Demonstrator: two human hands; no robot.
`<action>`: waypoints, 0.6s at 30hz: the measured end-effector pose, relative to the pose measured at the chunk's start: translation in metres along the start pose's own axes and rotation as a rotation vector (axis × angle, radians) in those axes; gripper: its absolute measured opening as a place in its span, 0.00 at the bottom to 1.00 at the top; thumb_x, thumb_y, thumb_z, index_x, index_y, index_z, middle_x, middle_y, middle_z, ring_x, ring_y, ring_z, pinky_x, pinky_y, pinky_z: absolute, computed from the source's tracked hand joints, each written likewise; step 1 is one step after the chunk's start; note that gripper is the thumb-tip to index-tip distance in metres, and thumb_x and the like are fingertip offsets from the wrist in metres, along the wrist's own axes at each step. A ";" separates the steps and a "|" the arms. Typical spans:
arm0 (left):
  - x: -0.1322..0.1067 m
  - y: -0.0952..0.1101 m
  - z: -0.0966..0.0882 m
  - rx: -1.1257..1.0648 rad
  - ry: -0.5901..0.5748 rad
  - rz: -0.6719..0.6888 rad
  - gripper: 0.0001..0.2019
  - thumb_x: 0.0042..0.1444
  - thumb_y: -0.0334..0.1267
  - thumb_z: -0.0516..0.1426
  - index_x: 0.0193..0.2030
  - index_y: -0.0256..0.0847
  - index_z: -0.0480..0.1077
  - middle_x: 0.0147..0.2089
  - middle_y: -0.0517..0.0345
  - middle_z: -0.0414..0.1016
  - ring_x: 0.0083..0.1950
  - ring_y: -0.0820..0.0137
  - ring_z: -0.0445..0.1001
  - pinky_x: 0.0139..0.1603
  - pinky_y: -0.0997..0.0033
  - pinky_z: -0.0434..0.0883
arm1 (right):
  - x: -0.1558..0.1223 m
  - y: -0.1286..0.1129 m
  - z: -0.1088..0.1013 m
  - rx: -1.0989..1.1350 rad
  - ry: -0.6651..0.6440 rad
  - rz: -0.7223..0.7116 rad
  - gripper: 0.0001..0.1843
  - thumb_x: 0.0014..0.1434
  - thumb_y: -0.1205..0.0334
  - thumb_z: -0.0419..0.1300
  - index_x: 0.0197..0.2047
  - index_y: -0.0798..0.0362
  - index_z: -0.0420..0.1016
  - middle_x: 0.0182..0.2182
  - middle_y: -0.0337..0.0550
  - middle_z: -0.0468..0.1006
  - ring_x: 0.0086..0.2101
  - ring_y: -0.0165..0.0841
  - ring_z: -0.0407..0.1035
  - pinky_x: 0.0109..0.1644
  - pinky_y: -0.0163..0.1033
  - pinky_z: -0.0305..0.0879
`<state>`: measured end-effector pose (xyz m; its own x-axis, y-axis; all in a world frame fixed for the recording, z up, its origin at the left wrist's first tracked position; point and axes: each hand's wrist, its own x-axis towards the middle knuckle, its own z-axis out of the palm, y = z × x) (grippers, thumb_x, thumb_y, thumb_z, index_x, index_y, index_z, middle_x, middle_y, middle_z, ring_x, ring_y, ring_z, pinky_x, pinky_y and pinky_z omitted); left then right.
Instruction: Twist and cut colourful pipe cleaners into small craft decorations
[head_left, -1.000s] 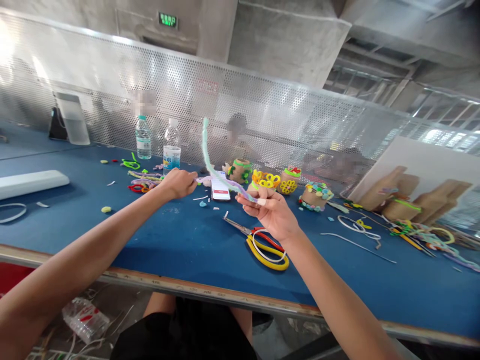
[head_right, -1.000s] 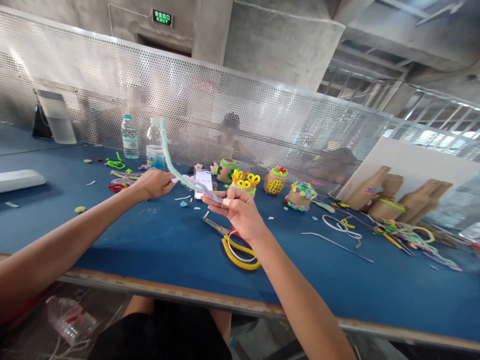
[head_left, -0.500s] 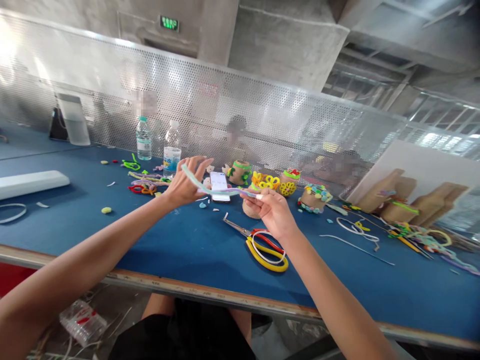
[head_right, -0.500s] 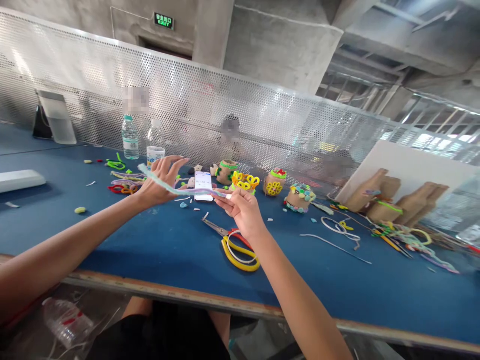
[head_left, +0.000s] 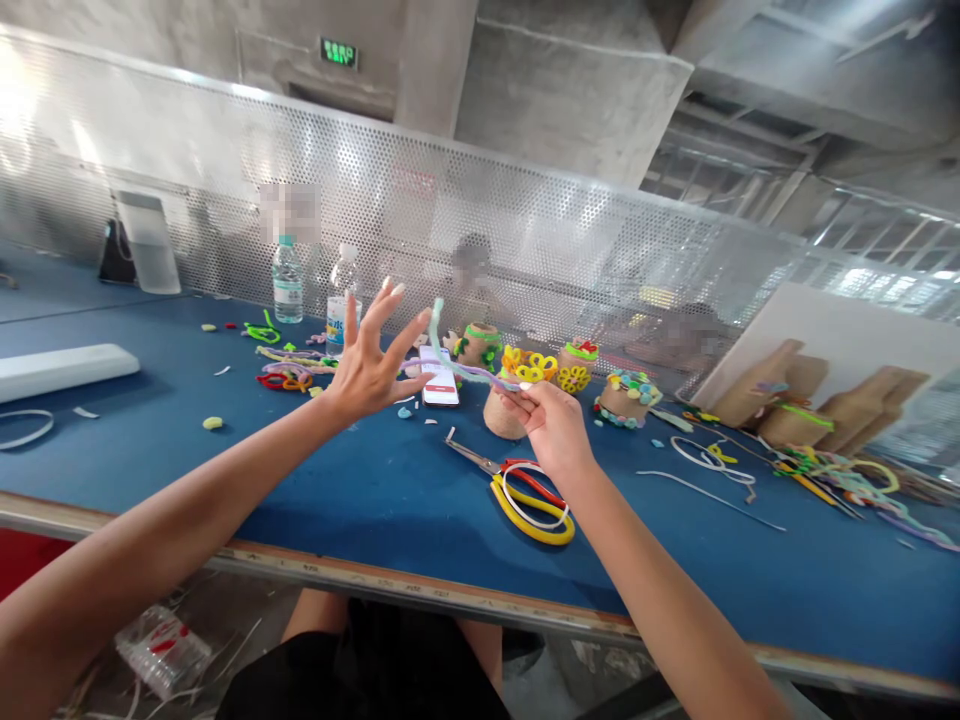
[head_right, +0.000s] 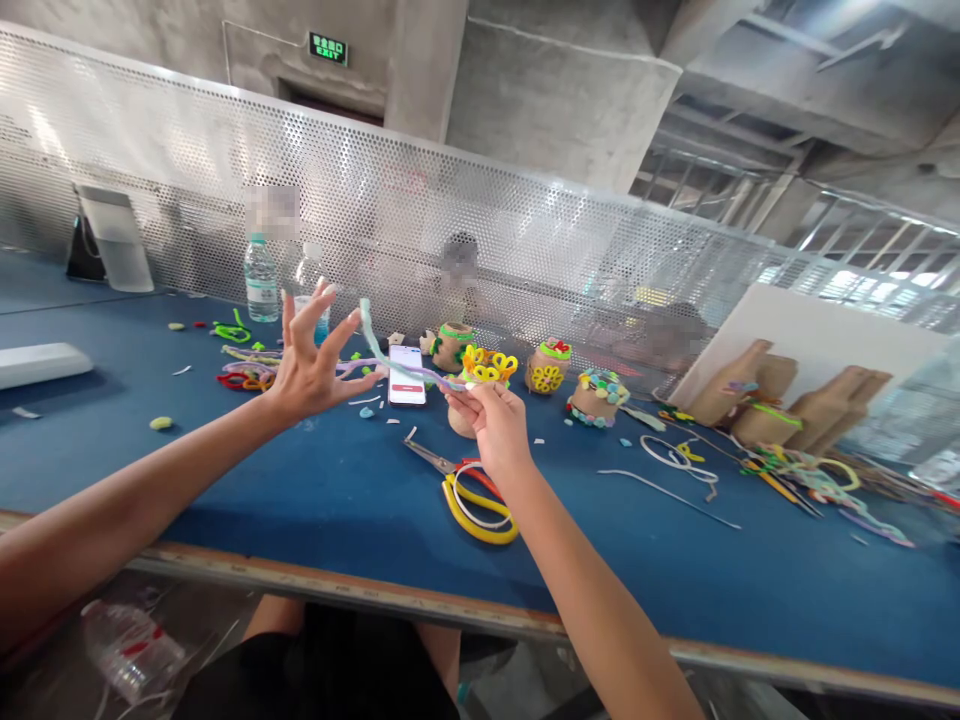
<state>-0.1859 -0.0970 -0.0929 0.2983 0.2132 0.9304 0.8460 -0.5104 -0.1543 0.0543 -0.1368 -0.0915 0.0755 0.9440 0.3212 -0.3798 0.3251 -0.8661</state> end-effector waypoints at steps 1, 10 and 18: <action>0.001 -0.001 0.000 -0.021 0.009 0.041 0.32 0.52 0.54 0.58 0.61 0.49 0.53 0.62 0.45 0.54 0.66 0.51 0.53 0.64 0.42 0.50 | 0.000 0.000 0.000 0.005 0.015 0.002 0.08 0.42 0.65 0.66 0.22 0.52 0.69 0.24 0.40 0.78 0.33 0.36 0.76 0.44 0.42 0.74; -0.004 0.019 0.005 -0.158 0.315 0.262 0.21 0.51 0.49 0.61 0.47 0.42 0.61 0.48 0.48 0.66 0.52 0.60 0.68 0.49 0.59 0.71 | -0.004 0.004 0.010 0.154 0.001 0.088 0.04 0.42 0.69 0.65 0.23 0.55 0.72 0.22 0.38 0.79 0.31 0.33 0.78 0.34 0.29 0.75; -0.005 0.030 0.001 -0.062 0.258 0.209 0.19 0.55 0.45 0.58 0.50 0.38 0.64 0.44 0.46 0.68 0.45 0.63 0.71 0.44 0.64 0.72 | -0.007 0.005 0.010 0.135 -0.044 0.075 0.08 0.44 0.67 0.65 0.23 0.53 0.69 0.23 0.36 0.79 0.34 0.34 0.78 0.35 0.30 0.74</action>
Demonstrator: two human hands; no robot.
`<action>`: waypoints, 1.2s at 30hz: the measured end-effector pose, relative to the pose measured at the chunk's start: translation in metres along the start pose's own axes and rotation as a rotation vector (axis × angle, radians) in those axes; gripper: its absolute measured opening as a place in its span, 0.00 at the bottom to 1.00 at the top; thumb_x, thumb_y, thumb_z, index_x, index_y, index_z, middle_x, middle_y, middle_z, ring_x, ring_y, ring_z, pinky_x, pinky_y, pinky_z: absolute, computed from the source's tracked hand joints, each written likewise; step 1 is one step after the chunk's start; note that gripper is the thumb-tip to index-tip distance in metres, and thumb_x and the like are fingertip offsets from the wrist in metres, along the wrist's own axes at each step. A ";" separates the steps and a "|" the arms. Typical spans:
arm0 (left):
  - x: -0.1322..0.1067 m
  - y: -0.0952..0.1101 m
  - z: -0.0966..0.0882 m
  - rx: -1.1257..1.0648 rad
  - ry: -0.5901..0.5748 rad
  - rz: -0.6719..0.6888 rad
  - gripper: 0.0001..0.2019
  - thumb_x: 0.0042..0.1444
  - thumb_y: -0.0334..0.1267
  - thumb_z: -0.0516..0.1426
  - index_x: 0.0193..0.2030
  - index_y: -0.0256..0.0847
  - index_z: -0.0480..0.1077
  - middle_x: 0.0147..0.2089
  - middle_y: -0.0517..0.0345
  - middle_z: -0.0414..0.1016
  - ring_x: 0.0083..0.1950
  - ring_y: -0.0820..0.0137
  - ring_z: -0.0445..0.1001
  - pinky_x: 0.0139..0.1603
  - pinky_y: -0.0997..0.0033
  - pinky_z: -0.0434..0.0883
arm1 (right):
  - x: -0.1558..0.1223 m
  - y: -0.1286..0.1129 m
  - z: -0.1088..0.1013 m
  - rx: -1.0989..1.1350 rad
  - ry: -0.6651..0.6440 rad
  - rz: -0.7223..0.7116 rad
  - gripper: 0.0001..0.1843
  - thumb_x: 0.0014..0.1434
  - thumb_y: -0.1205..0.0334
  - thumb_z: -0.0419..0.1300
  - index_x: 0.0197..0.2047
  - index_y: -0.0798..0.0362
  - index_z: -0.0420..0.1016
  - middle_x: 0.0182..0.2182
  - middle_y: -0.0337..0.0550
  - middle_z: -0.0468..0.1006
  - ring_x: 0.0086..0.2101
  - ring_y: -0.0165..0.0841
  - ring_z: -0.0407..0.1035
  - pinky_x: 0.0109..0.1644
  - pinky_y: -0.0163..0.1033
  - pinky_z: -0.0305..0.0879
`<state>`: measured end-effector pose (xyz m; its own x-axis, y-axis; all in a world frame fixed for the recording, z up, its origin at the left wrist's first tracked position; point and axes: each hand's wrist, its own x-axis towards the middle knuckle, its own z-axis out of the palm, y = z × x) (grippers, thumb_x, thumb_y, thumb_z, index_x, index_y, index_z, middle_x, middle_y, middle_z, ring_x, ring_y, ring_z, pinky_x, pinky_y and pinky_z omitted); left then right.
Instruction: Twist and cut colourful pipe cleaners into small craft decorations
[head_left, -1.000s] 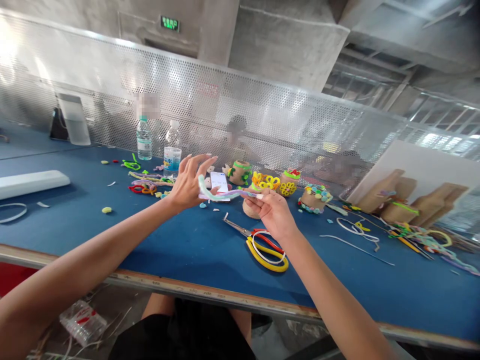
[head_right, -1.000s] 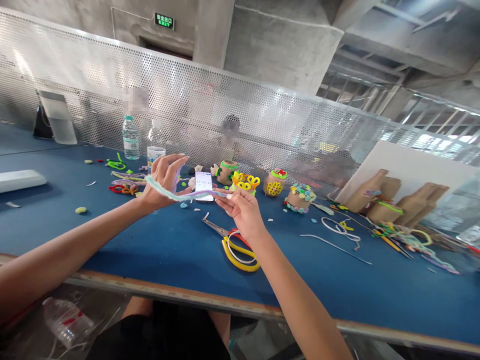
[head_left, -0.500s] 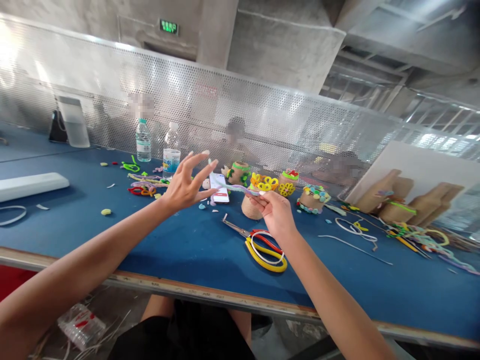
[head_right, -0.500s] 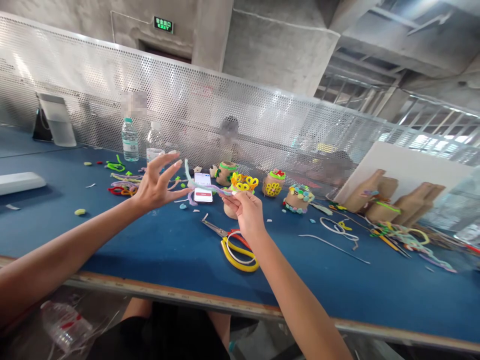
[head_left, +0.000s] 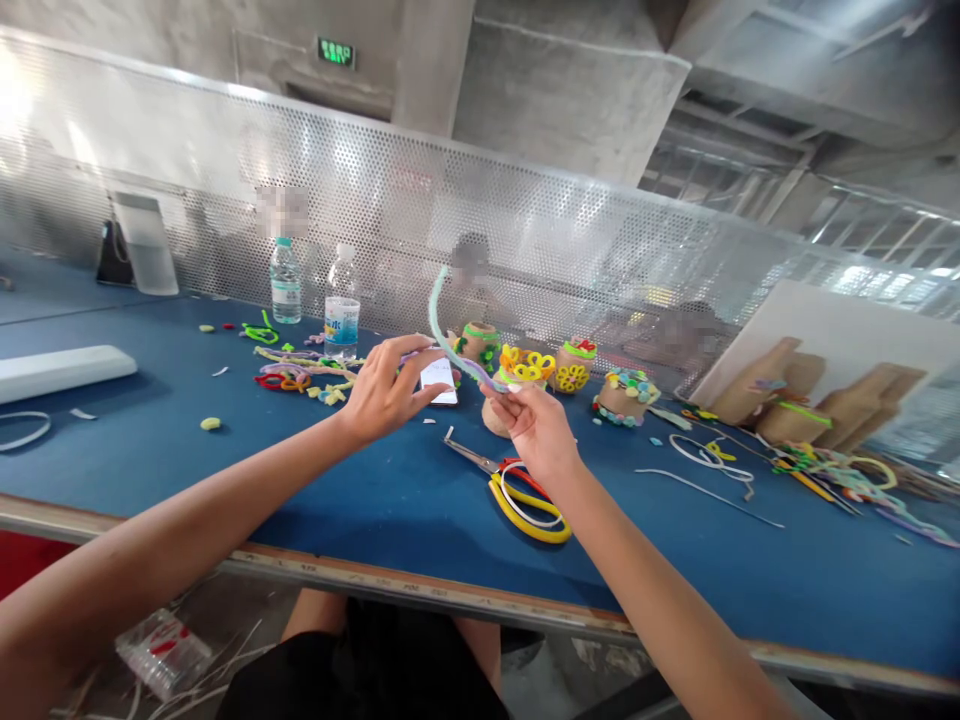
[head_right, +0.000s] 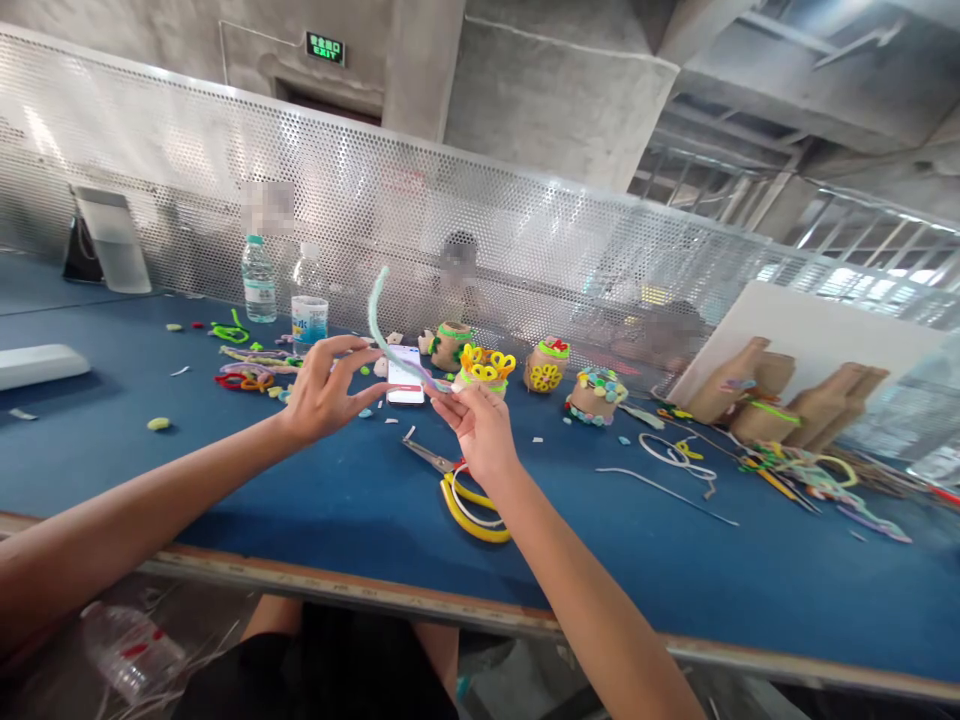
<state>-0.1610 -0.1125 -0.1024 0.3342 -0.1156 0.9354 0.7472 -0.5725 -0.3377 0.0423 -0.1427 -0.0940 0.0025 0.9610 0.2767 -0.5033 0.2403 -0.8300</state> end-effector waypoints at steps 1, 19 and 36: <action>0.000 0.001 0.001 -0.043 -0.039 -0.034 0.20 0.56 0.45 0.58 0.52 0.37 0.62 0.47 0.44 0.67 0.48 0.62 0.70 0.45 0.63 0.72 | -0.001 0.001 0.000 -0.018 -0.028 0.006 0.09 0.44 0.66 0.66 0.23 0.53 0.68 0.24 0.37 0.79 0.35 0.35 0.77 0.37 0.31 0.74; 0.000 0.003 0.002 -0.341 -0.146 0.008 0.09 0.62 0.27 0.47 0.46 0.38 0.65 0.43 0.51 0.65 0.45 0.70 0.69 0.44 0.70 0.72 | -0.012 0.005 -0.001 -0.453 -0.445 0.133 0.11 0.52 0.56 0.63 0.38 0.52 0.76 0.32 0.40 0.80 0.26 0.27 0.75 0.35 0.34 0.73; -0.006 0.015 0.006 -0.519 -0.355 -0.377 0.10 0.63 0.36 0.49 0.44 0.37 0.69 0.29 0.60 0.76 0.29 0.74 0.76 0.33 0.78 0.71 | -0.002 0.006 -0.005 -0.497 -0.221 -0.151 0.13 0.46 0.58 0.67 0.38 0.47 0.76 0.33 0.38 0.79 0.36 0.34 0.73 0.44 0.42 0.70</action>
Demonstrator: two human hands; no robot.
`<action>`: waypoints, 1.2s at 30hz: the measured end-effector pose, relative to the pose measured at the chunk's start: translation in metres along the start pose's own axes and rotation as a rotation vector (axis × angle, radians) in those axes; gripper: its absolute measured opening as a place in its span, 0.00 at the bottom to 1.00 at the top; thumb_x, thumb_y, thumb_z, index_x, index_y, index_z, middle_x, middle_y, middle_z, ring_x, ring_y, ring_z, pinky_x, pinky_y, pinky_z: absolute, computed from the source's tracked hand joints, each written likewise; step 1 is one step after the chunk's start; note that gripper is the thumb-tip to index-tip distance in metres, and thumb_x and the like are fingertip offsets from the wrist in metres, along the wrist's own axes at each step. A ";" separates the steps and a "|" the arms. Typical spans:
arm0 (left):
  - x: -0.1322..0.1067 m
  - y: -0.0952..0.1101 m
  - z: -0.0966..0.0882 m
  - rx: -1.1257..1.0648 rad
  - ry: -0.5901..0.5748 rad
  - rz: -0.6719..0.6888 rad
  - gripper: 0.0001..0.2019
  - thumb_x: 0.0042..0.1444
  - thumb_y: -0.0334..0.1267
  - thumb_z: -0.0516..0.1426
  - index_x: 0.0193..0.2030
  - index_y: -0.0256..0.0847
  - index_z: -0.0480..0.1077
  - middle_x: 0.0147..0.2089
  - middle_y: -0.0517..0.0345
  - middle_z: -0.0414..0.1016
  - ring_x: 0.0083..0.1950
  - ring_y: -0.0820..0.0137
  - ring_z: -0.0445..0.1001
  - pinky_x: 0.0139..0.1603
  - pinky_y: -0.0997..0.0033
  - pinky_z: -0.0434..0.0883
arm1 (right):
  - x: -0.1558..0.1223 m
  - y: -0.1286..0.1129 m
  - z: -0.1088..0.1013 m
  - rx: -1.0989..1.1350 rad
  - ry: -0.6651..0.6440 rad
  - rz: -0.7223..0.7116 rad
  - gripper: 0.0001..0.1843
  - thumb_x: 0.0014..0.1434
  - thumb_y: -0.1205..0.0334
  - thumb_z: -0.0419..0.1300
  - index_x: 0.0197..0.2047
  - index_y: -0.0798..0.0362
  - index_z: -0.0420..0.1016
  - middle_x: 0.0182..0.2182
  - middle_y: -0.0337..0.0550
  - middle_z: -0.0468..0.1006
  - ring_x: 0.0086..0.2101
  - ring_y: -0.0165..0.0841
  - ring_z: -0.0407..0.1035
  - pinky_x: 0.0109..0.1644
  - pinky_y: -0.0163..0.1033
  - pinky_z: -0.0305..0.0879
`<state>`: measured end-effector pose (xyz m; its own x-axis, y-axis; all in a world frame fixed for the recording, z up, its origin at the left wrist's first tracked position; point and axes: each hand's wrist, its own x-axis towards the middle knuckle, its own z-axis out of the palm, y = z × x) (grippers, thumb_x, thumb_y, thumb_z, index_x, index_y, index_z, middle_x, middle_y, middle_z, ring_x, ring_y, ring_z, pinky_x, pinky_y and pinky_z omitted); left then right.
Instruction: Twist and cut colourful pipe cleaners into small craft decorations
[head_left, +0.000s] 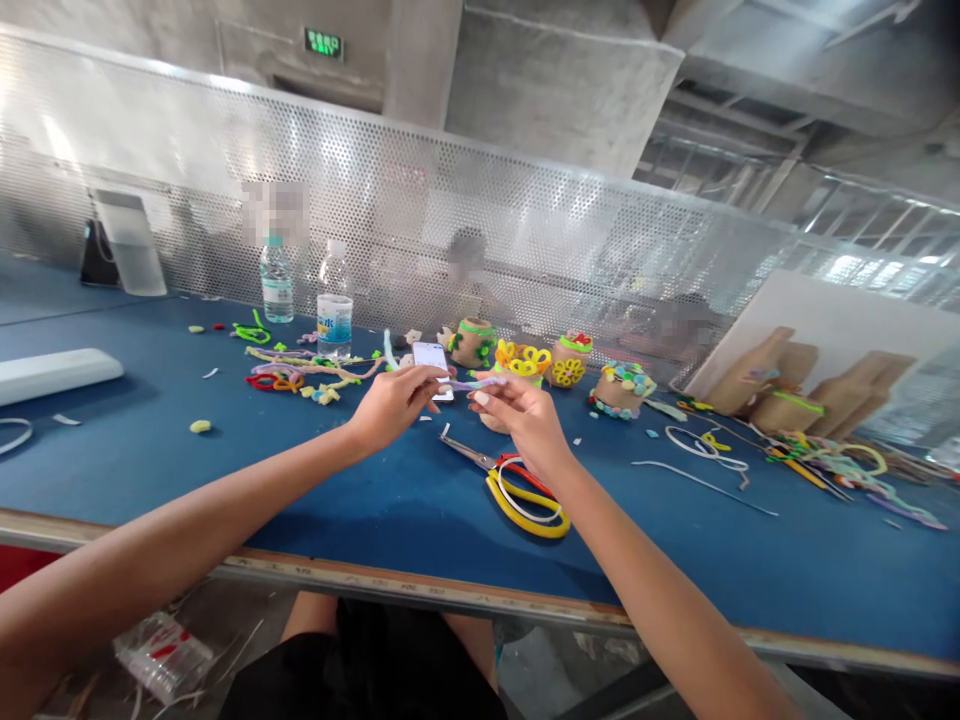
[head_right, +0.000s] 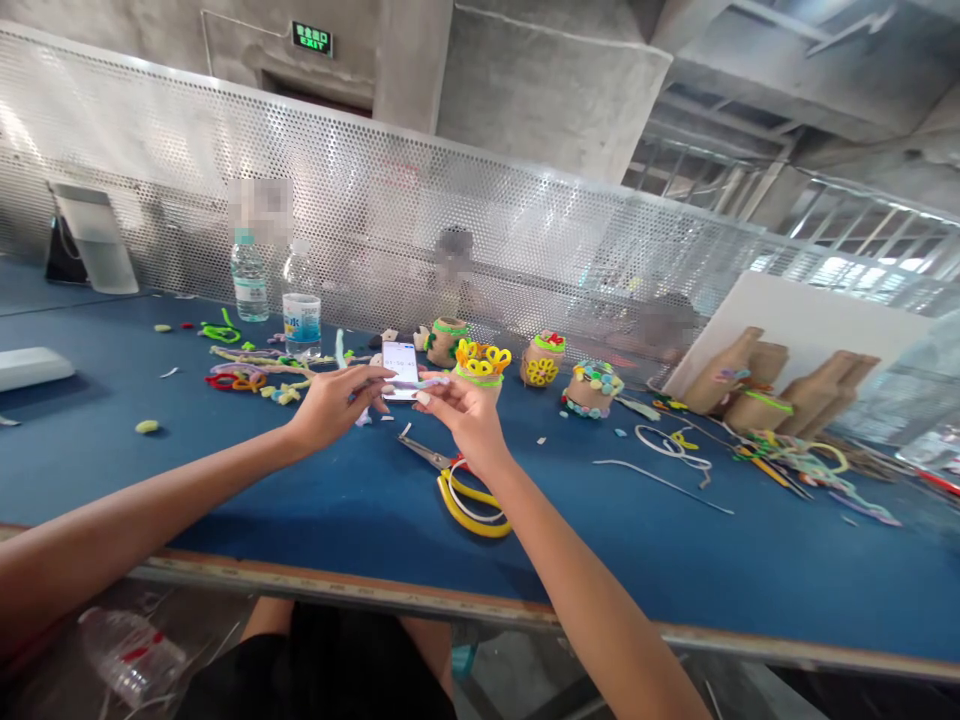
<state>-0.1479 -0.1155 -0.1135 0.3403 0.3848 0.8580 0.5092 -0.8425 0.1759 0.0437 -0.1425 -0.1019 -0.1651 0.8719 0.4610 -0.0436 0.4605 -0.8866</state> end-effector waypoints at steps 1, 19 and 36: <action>-0.001 0.005 0.002 -0.077 -0.006 -0.051 0.09 0.63 0.35 0.50 0.46 0.37 0.68 0.27 0.61 0.77 0.28 0.74 0.76 0.32 0.79 0.71 | 0.000 0.002 0.003 -0.003 -0.022 0.003 0.12 0.47 0.57 0.66 0.38 0.47 0.77 0.35 0.38 0.79 0.37 0.34 0.72 0.44 0.42 0.70; -0.004 0.027 -0.001 0.235 -0.116 0.214 0.12 0.63 0.31 0.45 0.42 0.35 0.68 0.28 0.57 0.76 0.22 0.74 0.71 0.22 0.78 0.64 | -0.003 0.003 -0.003 -0.482 -0.119 -0.186 0.15 0.61 0.49 0.52 0.33 0.52 0.67 0.28 0.41 0.72 0.30 0.33 0.67 0.33 0.37 0.63; 0.020 0.000 -0.050 0.473 -0.056 0.053 0.12 0.54 0.29 0.46 0.32 0.39 0.70 0.28 0.61 0.77 0.24 0.74 0.71 0.22 0.77 0.60 | 0.009 -0.010 -0.035 -1.317 0.150 -0.556 0.11 0.58 0.67 0.47 0.25 0.52 0.62 0.27 0.46 0.70 0.30 0.36 0.64 0.31 0.38 0.56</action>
<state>-0.1805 -0.1266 -0.0723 0.4110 0.3768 0.8301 0.7896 -0.6022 -0.1176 0.0768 -0.1331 -0.0876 -0.3226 0.5017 0.8026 0.8734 0.4846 0.0481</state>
